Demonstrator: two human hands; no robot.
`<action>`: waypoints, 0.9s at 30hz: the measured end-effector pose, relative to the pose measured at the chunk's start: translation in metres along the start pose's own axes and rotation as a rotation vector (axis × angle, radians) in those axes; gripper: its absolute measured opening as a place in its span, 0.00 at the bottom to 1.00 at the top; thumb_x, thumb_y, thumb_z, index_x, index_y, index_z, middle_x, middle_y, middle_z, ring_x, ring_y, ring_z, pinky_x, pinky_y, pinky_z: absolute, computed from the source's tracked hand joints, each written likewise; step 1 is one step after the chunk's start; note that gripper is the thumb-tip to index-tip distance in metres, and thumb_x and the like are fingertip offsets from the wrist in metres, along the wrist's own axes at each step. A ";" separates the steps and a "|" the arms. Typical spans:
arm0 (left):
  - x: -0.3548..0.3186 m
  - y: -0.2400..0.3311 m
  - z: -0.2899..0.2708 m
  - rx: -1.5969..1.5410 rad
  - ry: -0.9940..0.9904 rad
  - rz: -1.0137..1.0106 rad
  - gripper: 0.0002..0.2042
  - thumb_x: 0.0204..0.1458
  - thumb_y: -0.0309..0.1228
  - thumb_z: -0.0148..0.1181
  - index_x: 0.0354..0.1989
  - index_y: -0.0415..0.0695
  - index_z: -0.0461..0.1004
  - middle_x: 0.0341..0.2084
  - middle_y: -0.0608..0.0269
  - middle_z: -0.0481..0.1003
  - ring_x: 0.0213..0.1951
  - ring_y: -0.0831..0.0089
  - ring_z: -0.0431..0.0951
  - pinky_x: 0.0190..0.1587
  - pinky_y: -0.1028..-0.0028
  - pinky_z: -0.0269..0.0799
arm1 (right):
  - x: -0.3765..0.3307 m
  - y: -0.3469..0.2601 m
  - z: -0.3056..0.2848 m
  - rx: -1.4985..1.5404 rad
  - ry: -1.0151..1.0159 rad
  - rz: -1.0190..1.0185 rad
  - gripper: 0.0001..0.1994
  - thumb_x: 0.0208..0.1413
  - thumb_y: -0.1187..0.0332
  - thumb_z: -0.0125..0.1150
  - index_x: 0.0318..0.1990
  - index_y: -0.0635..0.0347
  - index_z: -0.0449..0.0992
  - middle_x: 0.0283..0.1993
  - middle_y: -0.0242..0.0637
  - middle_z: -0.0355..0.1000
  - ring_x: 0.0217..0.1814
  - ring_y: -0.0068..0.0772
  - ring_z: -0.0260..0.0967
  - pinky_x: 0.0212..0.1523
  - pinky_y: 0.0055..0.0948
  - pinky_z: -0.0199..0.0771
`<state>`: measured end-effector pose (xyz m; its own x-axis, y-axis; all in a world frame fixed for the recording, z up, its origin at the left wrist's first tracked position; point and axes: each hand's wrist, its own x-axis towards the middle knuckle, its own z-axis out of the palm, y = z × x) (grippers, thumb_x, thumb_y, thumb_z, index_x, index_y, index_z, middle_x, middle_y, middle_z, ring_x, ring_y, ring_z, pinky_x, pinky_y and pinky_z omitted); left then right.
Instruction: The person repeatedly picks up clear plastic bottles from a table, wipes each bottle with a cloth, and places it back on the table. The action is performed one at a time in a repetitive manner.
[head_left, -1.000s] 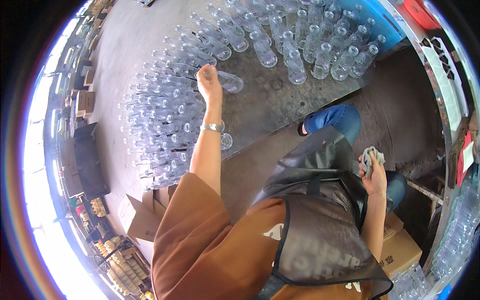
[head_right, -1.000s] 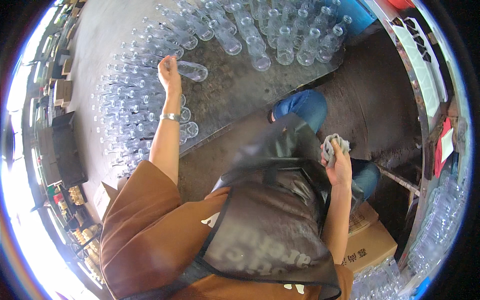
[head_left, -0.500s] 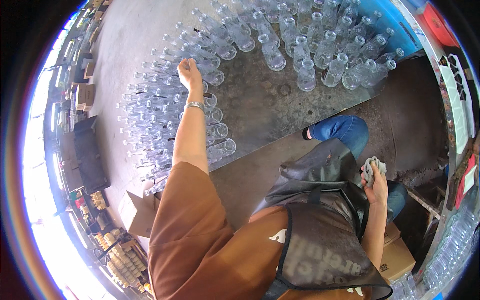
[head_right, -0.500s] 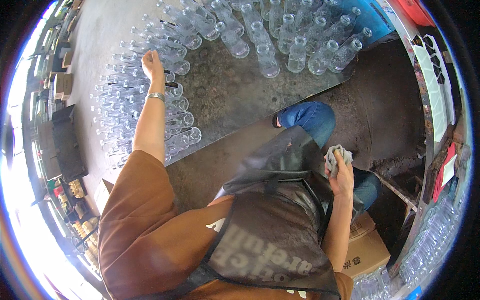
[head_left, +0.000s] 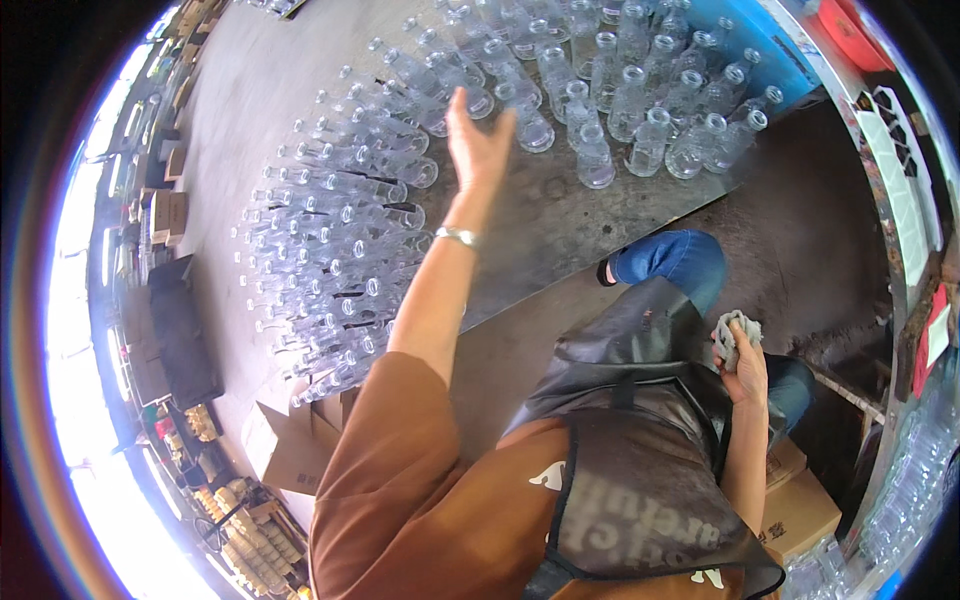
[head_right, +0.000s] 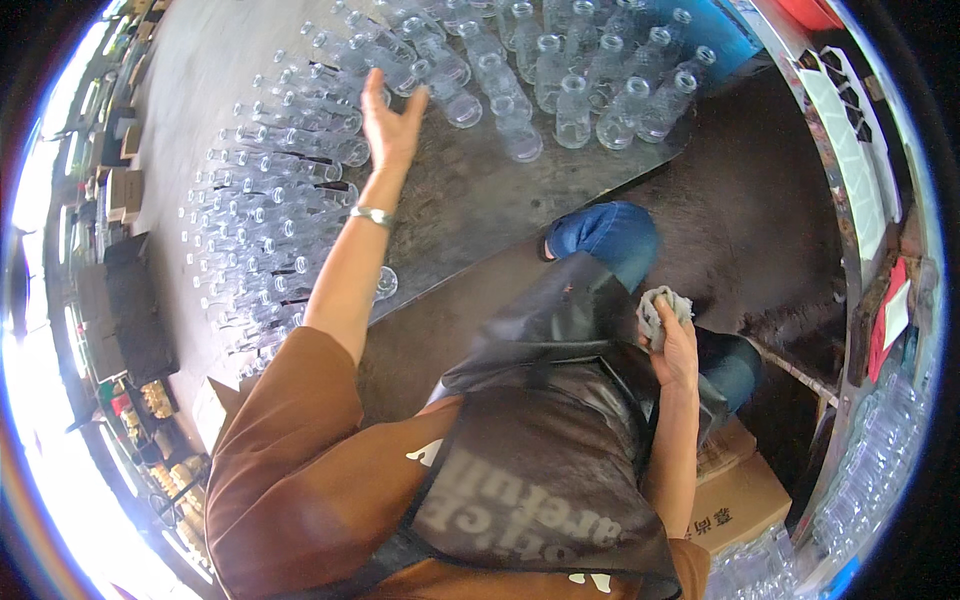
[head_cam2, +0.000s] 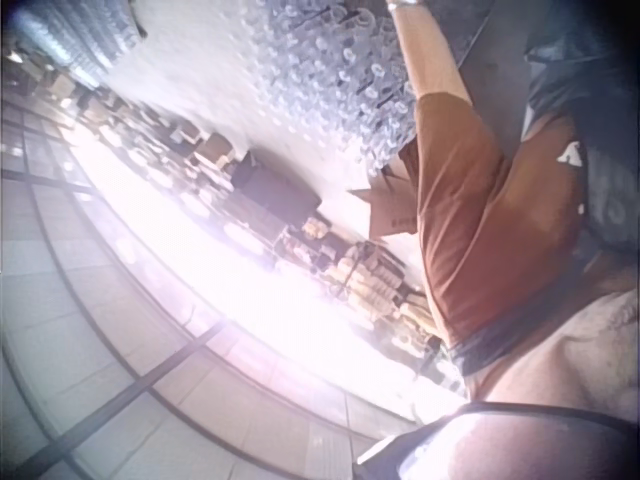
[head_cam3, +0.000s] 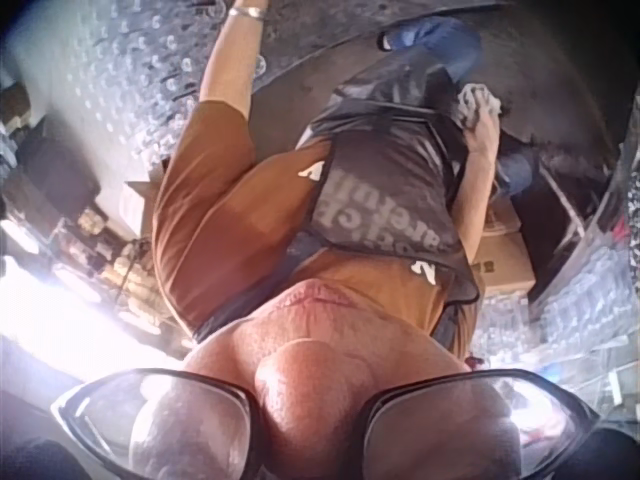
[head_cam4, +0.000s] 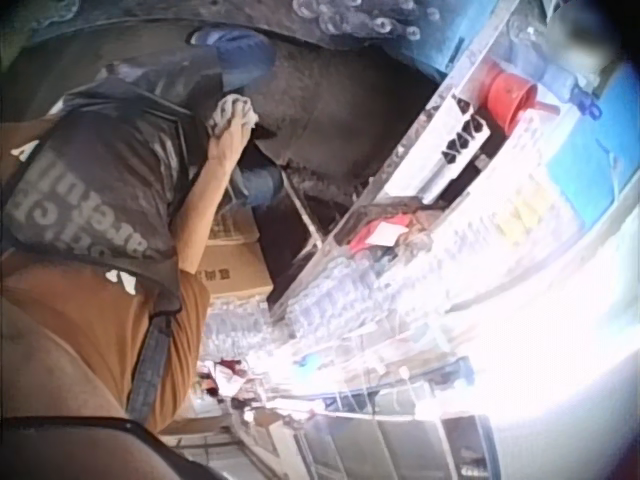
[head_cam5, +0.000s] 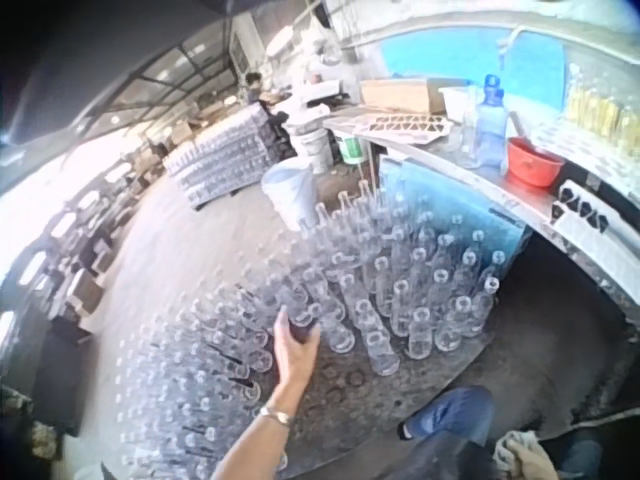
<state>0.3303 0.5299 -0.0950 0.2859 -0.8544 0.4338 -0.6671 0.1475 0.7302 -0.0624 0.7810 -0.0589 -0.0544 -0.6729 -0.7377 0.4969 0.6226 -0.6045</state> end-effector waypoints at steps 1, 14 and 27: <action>-0.001 0.005 0.019 -0.016 -0.020 -0.117 0.39 0.41 0.37 0.67 0.59 0.32 0.54 0.57 0.41 0.59 0.61 0.54 0.58 0.62 0.65 0.53 | -0.002 -0.001 -0.001 -0.001 -0.024 -0.012 0.08 0.57 0.63 0.55 0.40 0.56 0.70 0.31 0.31 0.70 0.27 0.22 0.66 0.22 0.22 0.63; -0.020 0.050 -0.053 -0.633 0.035 -0.224 0.17 0.59 0.34 0.48 0.52 0.35 0.63 0.35 0.58 0.75 0.42 0.69 0.73 0.48 0.71 0.67 | -0.042 0.002 -0.034 0.096 0.072 -0.090 0.07 0.57 0.68 0.54 0.42 0.56 0.69 0.35 0.28 0.70 0.32 0.20 0.66 0.24 0.23 0.65; -0.175 0.217 -0.022 -1.644 -0.987 -0.805 0.27 0.59 0.46 0.44 0.57 0.36 0.58 0.33 0.62 0.70 0.39 0.67 0.72 0.48 0.64 0.69 | -0.089 -0.025 0.056 0.002 -0.389 -0.204 0.10 0.54 0.67 0.58 0.40 0.63 0.74 0.35 0.28 0.72 0.35 0.17 0.67 0.36 0.20 0.68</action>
<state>0.1508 0.7222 -0.0012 -0.6183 -0.7787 -0.1067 0.6447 -0.5801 0.4978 -0.0213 0.8026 0.0384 0.1783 -0.8828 -0.4347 0.5114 0.4605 -0.7256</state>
